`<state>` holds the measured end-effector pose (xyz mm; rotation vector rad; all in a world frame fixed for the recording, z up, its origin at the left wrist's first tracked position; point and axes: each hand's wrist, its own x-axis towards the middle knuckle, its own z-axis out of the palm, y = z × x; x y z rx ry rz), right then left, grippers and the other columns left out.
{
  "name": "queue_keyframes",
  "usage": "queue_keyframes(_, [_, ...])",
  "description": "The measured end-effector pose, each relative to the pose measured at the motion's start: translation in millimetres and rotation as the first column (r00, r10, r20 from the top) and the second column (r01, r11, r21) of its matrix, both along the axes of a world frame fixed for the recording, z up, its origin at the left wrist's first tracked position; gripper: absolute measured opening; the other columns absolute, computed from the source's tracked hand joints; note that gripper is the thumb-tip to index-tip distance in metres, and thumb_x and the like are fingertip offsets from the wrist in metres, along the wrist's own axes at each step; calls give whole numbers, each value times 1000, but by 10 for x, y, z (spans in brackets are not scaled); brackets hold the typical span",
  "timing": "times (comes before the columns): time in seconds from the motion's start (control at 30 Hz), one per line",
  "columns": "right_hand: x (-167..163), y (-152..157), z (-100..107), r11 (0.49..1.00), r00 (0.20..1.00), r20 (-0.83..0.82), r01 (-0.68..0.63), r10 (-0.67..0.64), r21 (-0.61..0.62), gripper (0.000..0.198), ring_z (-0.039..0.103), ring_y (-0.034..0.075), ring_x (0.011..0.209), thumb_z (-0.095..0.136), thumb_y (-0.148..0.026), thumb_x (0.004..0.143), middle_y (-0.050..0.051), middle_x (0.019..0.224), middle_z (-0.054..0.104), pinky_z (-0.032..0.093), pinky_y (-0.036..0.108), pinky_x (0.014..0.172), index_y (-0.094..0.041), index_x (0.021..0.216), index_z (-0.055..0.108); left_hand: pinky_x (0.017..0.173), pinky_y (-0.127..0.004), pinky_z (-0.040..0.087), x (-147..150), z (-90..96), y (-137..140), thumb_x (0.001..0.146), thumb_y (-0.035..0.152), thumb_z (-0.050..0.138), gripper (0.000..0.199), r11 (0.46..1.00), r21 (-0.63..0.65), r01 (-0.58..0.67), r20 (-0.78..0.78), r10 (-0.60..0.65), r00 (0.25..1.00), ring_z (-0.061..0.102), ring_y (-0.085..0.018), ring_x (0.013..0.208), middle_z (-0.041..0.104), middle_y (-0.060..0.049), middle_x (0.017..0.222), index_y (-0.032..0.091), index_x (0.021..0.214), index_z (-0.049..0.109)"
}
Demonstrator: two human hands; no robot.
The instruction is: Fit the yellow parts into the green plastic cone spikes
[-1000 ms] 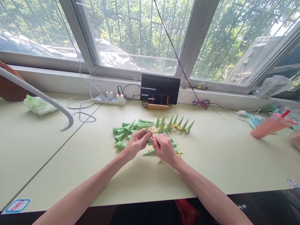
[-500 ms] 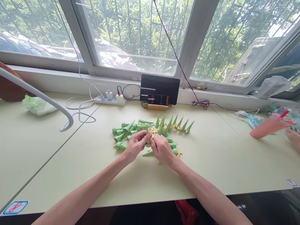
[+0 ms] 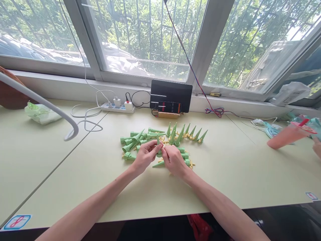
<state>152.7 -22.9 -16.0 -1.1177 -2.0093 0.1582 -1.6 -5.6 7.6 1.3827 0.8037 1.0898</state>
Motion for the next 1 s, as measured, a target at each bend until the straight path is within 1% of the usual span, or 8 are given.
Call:
queue_keyframes(0.2, [1, 3, -20, 1000, 999, 30, -12, 11, 18, 37, 36, 15, 57, 28, -28, 103, 0, 62, 45, 35, 30, 65, -22, 68, 37, 39, -19, 19, 0, 9, -3, 84, 49, 66, 34, 1000, -5, 0, -4, 0, 1000, 23, -4, 45, 33, 6, 54, 15, 86, 65])
queue_keyframes(0.3, [0, 6, -18, 1000, 1000, 26, -13, 12, 20, 38, 36, 15, 57, 27, -28, 104, 0, 62, 45, 35, 30, 65, -22, 68, 38, 38, -19, 19, 2, -2, 2, 84, 48, 67, 34, 1000, -9, -2, 3, 2, 1000, 24, -4, 44, 34, 6, 54, 15, 87, 65])
queue_keyframes(0.5, [11, -4, 7, 999, 1000, -18, 18, -18, -33, 40, 36, 15, 57, 26, -33, 105, -1, 61, 44, 35, 29, 64, -22, 67, 35, 37, -19, 21, 12, -15, 10, 83, 48, 68, 32, 1000, -15, -20, 31, 20, 999, 24, -4, 42, 36, 7, 53, 17, 88, 65])
queue_keyframes(0.67, [17, -13, 1, 998, 999, -47, 12, -15, -59, 43, 34, 14, 55, 25, -38, 105, -2, 59, 41, 33, 28, 63, -22, 65, 31, 37, -19, 22, 12, -8, 0, 83, 47, 68, 31, 999, 1, -52, 28, 52, 998, 25, -4, 43, 38, 6, 54, 16, 89, 66])
queue_keyframes(0.8, [10, -12, 4, 998, 999, -45, 14, -16, -54, 44, 32, 14, 54, 24, -39, 105, -2, 57, 39, 31, 29, 62, -22, 64, 29, 37, -19, 22, 20, 7, -9, 82, 46, 69, 31, 998, 9, -64, 21, 64, 998, 25, -4, 44, 40, 6, 54, 16, 89, 67])
queue_keyframes(1.0, [4, -11, 7, 999, 999, -19, 27, -28, -27, 44, 31, 14, 53, 24, -36, 105, -2, 57, 39, 30, 28, 62, -22, 64, 29, 37, -18, 21, 30, 36, -18, 82, 46, 69, 31, 997, 13, -75, 19, 75, 997, 24, -4, 43, 36, 7, 51, 15, 86, 67])
